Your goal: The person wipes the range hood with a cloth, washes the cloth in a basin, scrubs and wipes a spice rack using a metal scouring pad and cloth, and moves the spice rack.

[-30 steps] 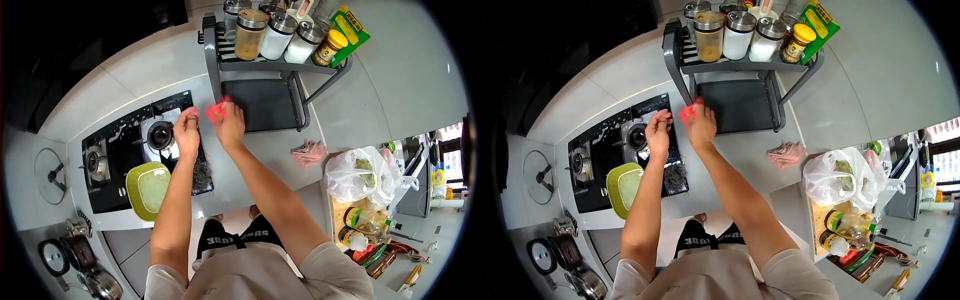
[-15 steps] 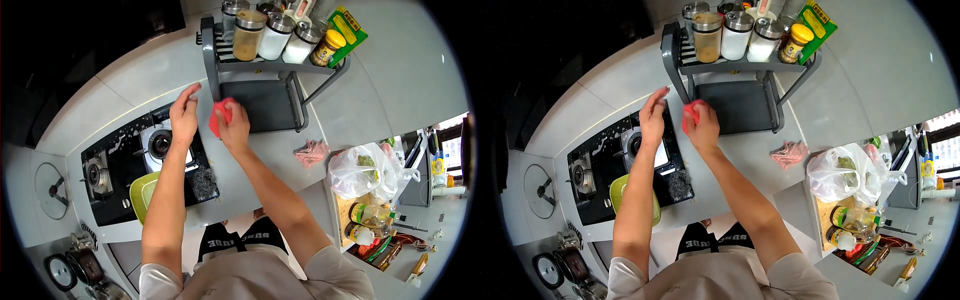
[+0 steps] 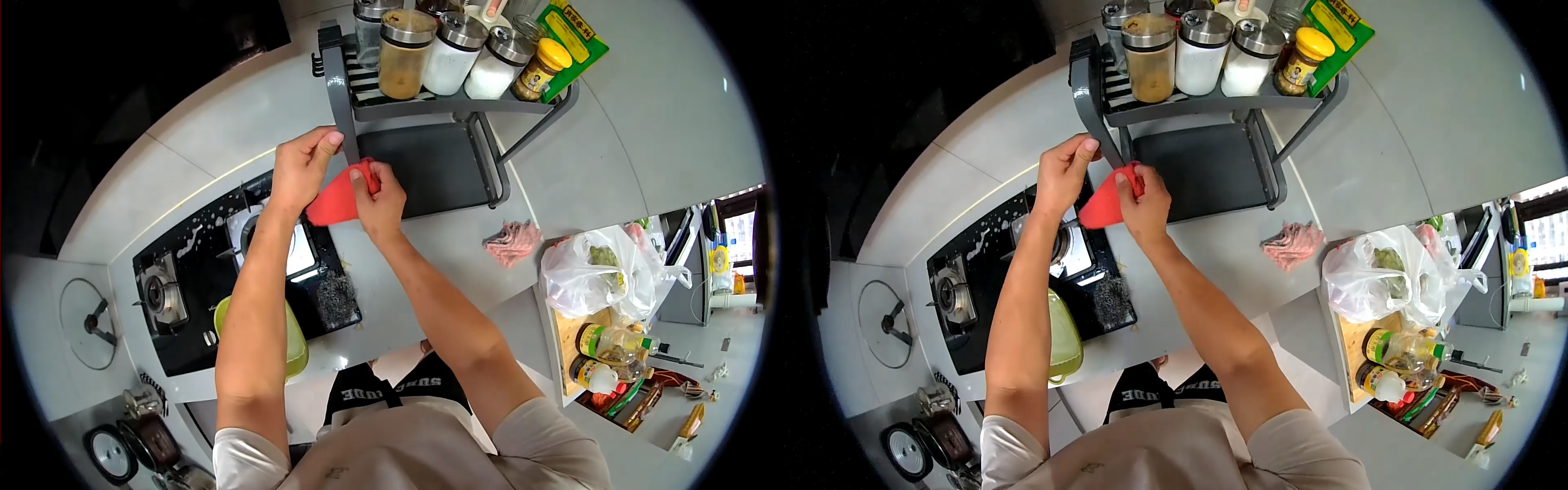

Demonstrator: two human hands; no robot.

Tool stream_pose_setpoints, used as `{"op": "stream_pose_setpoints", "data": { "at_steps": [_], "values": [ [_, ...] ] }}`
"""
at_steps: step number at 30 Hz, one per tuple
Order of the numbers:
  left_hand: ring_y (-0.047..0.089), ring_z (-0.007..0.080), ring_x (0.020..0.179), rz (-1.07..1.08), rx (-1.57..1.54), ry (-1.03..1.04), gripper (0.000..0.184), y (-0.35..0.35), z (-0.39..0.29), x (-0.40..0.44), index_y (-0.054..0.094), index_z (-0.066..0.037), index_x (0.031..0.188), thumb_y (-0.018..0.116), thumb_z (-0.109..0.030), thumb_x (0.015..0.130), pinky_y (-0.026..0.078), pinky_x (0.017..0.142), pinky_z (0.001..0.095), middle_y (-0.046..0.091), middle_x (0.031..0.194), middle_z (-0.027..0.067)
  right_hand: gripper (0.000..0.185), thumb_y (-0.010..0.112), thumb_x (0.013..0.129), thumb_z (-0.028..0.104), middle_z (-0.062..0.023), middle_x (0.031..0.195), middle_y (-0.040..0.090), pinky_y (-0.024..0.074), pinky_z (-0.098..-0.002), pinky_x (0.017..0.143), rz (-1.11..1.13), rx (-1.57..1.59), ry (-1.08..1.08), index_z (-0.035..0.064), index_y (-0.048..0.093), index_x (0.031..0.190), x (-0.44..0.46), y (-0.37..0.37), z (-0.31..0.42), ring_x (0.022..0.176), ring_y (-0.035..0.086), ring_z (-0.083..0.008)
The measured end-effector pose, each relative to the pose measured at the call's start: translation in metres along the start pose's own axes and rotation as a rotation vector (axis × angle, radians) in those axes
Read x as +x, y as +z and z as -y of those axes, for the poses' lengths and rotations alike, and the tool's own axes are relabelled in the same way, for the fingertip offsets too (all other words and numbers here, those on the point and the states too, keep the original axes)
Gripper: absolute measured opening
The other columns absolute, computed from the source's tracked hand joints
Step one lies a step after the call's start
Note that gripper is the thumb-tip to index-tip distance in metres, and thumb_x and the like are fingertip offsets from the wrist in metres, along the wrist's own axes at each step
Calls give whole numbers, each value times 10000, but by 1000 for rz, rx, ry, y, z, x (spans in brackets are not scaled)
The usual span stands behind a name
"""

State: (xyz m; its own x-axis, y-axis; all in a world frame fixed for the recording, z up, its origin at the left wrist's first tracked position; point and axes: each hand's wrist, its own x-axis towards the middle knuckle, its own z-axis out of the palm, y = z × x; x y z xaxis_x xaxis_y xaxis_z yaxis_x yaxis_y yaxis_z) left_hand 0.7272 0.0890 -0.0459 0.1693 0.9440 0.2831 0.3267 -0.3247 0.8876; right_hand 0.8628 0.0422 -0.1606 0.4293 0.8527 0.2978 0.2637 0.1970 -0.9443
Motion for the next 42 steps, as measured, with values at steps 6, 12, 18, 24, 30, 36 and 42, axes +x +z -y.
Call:
{"op": "stream_pose_setpoints", "data": {
  "at_steps": [6, 12, 18, 24, 30, 36, 42],
  "values": [
    [626, 170, 740, -6, 99, 40, 385, 5, 1, -3, 741, 18, 1071, 657, -357, 1063, 534, 737, 320, 718, 815, 94, 265, 780, 917, 218, -153, 949, 709, 555, -418, 799, -42, 26, -59, 34, 673, 1073, 6, -1, 16, 869, 693, -343],
    [644, 177, 731, 4, 149, 43, 380, 5, 3, -9, 740, 22, 1060, 660, -349, 1064, 541, 726, 327, 725, 808, 101, 258, 795, 895, 210, -158, 927, 713, 565, -404, 785, -55, 51, -21, 38, 655, 1026, 5, -1, 25, 845, 704, -340],
    [669, 177, 748, 11, 64, 39, 387, 8, 4, -8, 747, 16, 1062, 662, -361, 1062, 547, 735, 323, 751, 834, 109, 265, 802, 889, 205, -165, 918, 711, 561, -400, 776, -34, 22, 18, 34, 651, 1023, 0, -8, 17, 825, 703, -328],
    [677, 175, 790, 16, 127, -26, 397, 7, -6, -12, 751, -8, 1123, 648, -387, 1066, 553, 786, 322, 763, 880, 116, 260, 778, 902, 207, -176, 951, 729, 577, -417, 813, 24, -143, 10, 43, 684, 1081, -11, -24, -37, 884, 727, -363],
    [735, 227, 816, 139, 113, -9, 383, 31, 17, -21, 734, -20, 1128, 635, -385, 1071, 563, 773, 326, 776, 910, 140, 279, 724, 950, 212, -179, 1079, 691, 548, -497, 871, 96, -338, -61, 72, 662, 1183, -5, -32, -4, 1003, 663, -411],
    [751, 366, 840, 6, 146, 21, 380, 43, 4, -28, 728, -18, 1050, 624, -383, 1073, 575, 742, 377, 765, 903, 178, 415, 740, 949, 246, -245, 1163, 585, 543, -524, 891, 114, -536, -236, 28, 583, 1265, -63, -34, -25, 1038, 602, -459],
    [726, 407, 825, -31, 168, 4, 382, 49, 8, -31, 734, -36, 1056, 632, -404, 1066, 564, 718, 380, 753, 887, 185, 492, 794, 905, 223, -262, 1193, 578, 565, -534, 838, 185, -598, -233, 21, 553, 1284, -89, -54, -62, 1042, 620, -481]
  ]
}}
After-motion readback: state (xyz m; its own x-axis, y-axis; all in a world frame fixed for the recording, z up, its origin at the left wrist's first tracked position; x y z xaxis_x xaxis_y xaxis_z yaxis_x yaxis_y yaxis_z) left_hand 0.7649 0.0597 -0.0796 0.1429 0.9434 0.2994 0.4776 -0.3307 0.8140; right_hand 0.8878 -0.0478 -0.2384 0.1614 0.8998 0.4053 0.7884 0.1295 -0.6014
